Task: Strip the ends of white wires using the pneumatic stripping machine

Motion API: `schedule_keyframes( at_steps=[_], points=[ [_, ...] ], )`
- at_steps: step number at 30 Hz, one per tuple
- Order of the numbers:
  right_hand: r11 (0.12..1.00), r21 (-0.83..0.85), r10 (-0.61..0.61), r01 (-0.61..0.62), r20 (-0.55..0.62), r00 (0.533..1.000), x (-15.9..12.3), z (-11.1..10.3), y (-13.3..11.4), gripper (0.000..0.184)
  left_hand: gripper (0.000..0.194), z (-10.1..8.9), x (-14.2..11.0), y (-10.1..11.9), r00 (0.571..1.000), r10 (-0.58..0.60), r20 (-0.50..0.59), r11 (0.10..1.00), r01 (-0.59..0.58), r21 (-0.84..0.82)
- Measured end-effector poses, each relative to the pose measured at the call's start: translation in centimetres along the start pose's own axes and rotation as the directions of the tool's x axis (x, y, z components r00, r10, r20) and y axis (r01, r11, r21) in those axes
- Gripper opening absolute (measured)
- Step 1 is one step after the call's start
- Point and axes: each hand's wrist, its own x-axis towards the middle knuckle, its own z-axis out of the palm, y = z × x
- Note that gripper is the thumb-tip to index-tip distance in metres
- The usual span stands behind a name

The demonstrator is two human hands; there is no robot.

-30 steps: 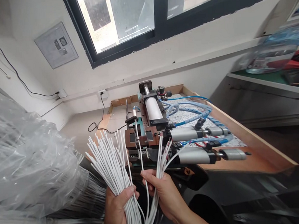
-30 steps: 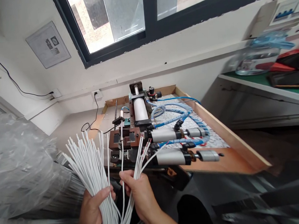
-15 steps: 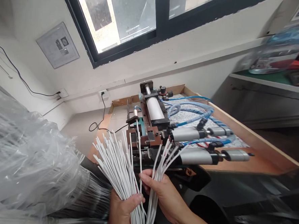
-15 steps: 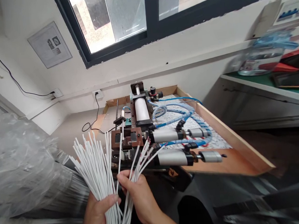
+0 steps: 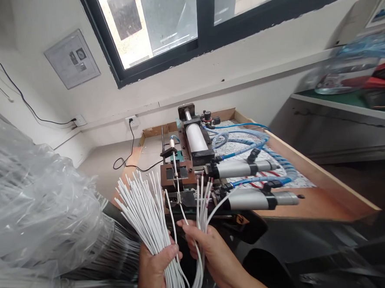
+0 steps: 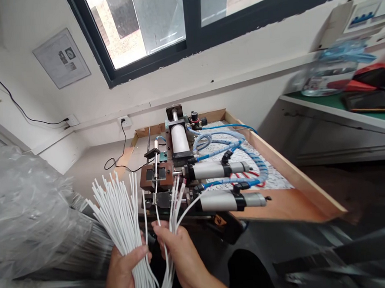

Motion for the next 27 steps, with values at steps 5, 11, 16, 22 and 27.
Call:
schedule_keyframes(
  at_steps=[5, 11, 16, 22, 27],
  points=[
    [0.989, -0.126, -0.061, 0.076, 0.121, 0.991, -0.2, 0.3, 0.0, 0.025, 0.014, 0.2, -0.1, 0.3, 0.998, 0.034, 0.061, 0.999, -0.035, 0.019],
    [0.983, -0.094, -0.165, 0.155, -0.119, 0.979, 0.1, 0.3, 0.0, 0.025, 0.014, 0.0, 0.3, 0.8, 1.000, -0.013, -0.018, 0.999, 0.013, -0.033],
    [0.990, 0.033, -0.132, 0.139, -0.164, 0.978, 1.5, 0.3, -0.2, 0.021, 0.020, 0.5, 0.8, 1.6, 0.996, 0.006, -0.090, 0.999, -0.009, -0.041],
    [0.989, 0.133, -0.049, 0.064, -0.110, 0.993, 1.8, 0.6, -0.8, 0.020, 0.021, 0.8, 0.7, 1.5, 0.996, 0.024, -0.081, 0.999, -0.027, -0.031],
    [0.991, 0.126, 0.022, -0.037, 0.122, 0.992, 1.2, 0.9, -1.1, 0.022, 0.021, 1.0, 0.1, 1.2, 0.999, 0.025, -0.048, 1.000, -0.025, -0.001]
  ],
)
